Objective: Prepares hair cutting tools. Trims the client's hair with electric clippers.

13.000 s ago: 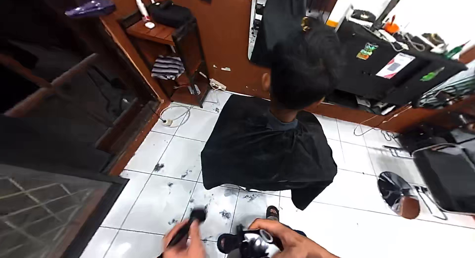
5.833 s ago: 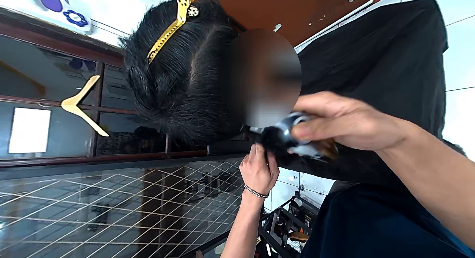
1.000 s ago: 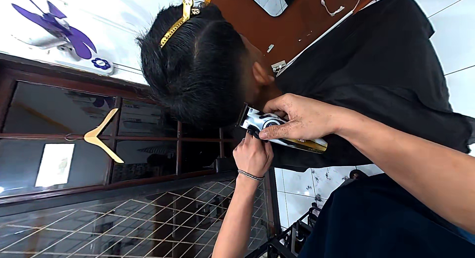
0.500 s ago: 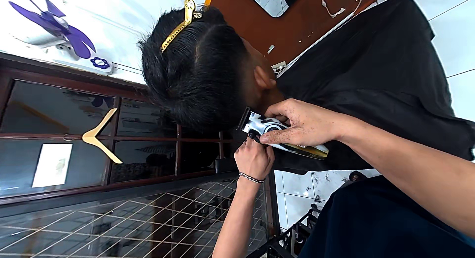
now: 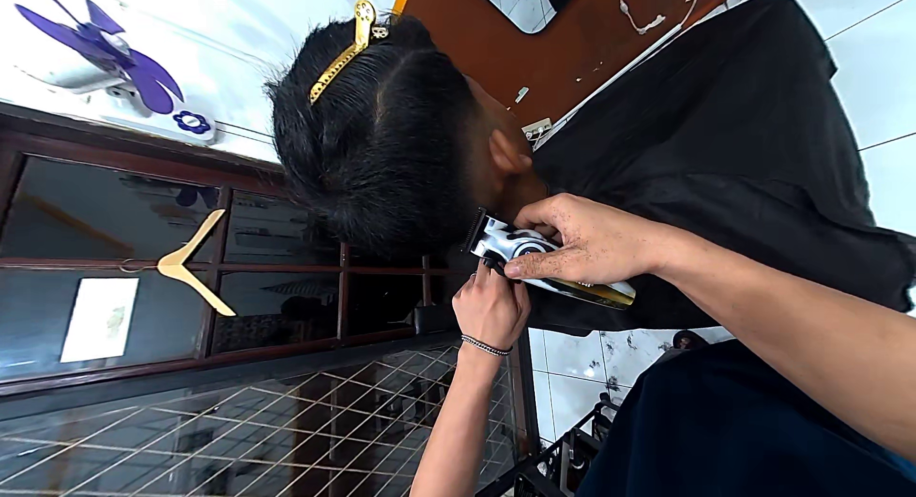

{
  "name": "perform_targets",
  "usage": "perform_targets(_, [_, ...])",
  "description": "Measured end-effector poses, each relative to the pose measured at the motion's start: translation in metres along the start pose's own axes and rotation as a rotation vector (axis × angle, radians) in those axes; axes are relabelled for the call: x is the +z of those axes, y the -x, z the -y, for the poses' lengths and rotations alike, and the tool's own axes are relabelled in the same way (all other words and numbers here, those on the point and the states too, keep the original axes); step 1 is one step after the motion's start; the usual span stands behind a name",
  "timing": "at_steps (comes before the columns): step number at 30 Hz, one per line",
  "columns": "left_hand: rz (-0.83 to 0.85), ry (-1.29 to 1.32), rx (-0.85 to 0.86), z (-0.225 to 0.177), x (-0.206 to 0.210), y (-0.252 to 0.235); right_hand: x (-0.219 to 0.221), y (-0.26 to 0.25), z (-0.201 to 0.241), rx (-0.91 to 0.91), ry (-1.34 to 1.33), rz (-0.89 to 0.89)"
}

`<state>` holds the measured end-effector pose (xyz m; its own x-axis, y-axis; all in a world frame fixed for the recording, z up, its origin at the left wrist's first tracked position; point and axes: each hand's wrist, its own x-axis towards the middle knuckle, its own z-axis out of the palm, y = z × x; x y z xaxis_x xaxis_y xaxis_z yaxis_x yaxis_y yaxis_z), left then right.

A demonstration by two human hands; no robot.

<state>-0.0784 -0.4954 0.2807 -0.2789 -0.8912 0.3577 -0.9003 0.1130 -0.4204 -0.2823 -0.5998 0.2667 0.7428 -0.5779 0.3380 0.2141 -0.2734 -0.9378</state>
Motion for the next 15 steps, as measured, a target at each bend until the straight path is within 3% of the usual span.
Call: perform_targets(15, [0.015, -0.003, -0.018, -0.0017, -0.0031, 0.0001, -0.0056, -0.0021, 0.0056, -0.038, -0.004, -0.013])
